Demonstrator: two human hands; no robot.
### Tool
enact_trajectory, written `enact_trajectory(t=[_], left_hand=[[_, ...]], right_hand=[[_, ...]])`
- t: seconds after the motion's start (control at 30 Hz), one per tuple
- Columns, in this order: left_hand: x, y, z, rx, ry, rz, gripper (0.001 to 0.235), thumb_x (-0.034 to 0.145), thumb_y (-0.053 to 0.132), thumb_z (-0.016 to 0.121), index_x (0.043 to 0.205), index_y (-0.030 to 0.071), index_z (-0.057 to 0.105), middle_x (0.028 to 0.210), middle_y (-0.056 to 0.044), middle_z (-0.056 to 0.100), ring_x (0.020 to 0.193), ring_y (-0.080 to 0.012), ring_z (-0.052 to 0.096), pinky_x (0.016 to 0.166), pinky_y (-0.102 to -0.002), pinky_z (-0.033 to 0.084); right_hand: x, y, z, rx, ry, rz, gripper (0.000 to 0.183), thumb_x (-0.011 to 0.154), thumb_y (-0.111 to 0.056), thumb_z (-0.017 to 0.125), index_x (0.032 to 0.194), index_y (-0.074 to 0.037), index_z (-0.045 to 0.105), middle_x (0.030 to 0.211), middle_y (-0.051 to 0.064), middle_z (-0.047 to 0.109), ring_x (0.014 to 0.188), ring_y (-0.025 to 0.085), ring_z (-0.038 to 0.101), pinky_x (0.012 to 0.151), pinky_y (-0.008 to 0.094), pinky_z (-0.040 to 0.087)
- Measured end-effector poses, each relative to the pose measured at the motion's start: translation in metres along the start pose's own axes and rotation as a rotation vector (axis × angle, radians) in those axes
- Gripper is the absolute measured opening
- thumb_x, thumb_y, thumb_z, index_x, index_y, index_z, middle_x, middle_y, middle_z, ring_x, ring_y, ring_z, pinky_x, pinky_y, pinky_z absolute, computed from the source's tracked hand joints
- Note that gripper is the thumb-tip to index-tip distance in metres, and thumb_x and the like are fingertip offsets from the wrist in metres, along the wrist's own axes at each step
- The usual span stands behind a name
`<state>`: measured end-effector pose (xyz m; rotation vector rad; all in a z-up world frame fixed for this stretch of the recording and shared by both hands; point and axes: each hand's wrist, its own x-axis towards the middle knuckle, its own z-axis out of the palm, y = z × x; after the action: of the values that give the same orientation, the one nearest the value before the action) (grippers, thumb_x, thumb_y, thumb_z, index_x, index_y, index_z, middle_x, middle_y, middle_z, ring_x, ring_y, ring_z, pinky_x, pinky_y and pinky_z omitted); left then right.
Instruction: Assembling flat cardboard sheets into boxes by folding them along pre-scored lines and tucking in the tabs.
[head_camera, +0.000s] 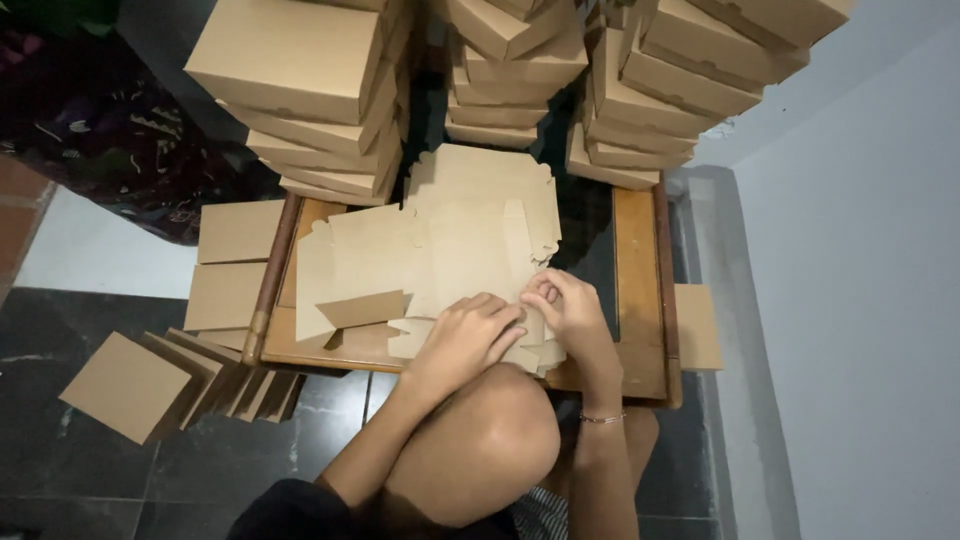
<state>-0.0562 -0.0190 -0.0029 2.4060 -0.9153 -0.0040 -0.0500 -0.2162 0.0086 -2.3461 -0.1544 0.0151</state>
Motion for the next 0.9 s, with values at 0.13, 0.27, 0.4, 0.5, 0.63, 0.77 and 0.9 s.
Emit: enact_trajectory(t=[0.13,0.27,0.4,0.5,0.63,0.77,0.9], left_hand=[[0.002,-0.001,0.0,-0.011,-0.003,-0.005,0.025,0.099,0.031,0.06,0.117,0.016,0.069,0.099,-0.006,0.072,0.108,-0.0228,0.067,0.093,-0.037,0.052],[0.004,0.0,-0.004,0.053,0.009,0.015,0.03,0.095,0.031,0.065,0.122,0.015,0.067,0.1,-0.004,0.067,0.104,-0.0219,0.065,0.092,-0.037,0.051],[0.003,0.0,0.0,0.063,0.0,0.029,0.036,0.094,0.031,0.068,0.126,0.014,0.068,0.103,-0.004,0.064,0.103,-0.0229,0.062,0.091,-0.038,0.05],[0.006,-0.001,-0.001,0.097,-0.018,0.031,0.037,0.094,0.032,0.068,0.127,0.016,0.069,0.103,-0.001,0.06,0.102,-0.02,0.059,0.091,-0.037,0.048],[0.009,-0.002,0.004,0.1,-0.018,0.029,0.038,0.092,0.033,0.07,0.125,0.015,0.07,0.1,0.0,0.058,0.1,-0.0203,0.058,0.089,-0.038,0.048],[0.011,-0.004,0.006,0.128,-0.026,0.018,0.04,0.092,0.035,0.07,0.127,0.015,0.068,0.098,0.001,0.058,0.098,-0.0191,0.059,0.088,-0.037,0.047],[0.013,-0.005,0.012,0.137,-0.027,0.01,0.041,0.091,0.037,0.07,0.126,0.016,0.069,0.098,0.002,0.058,0.098,-0.0184,0.059,0.087,-0.036,0.049]], right_hand=[[0.001,0.026,0.024,0.098,0.132,0.031,0.025,0.084,-0.022,0.083,0.095,-0.007,0.066,0.075,0.009,0.062,0.075,0.025,0.066,0.077,0.038,0.055],[-0.003,0.031,0.031,0.11,0.225,0.075,0.03,0.081,-0.022,0.086,0.101,-0.012,0.066,0.083,0.003,0.063,0.079,0.018,0.066,0.08,0.032,0.052],[-0.012,0.027,0.025,0.155,0.21,0.093,0.031,0.084,-0.019,0.082,0.107,-0.009,0.064,0.09,0.007,0.066,0.088,0.021,0.068,0.087,0.035,0.051],[-0.009,0.034,0.024,0.229,0.187,0.114,0.033,0.084,-0.016,0.082,0.11,-0.008,0.063,0.093,0.007,0.067,0.09,0.019,0.067,0.088,0.034,0.051],[-0.001,0.059,0.024,0.291,0.103,0.155,0.037,0.084,-0.018,0.084,0.112,-0.006,0.063,0.097,0.009,0.069,0.089,0.018,0.066,0.087,0.033,0.05],[0.006,0.065,0.022,0.273,0.033,0.179,0.044,0.079,-0.017,0.088,0.114,-0.007,0.062,0.097,0.007,0.07,0.086,0.017,0.067,0.085,0.033,0.051],[0.009,0.059,0.022,0.263,-0.001,0.221,0.05,0.076,-0.019,0.09,0.115,-0.009,0.061,0.095,0.004,0.065,0.085,0.017,0.065,0.084,0.033,0.049]])
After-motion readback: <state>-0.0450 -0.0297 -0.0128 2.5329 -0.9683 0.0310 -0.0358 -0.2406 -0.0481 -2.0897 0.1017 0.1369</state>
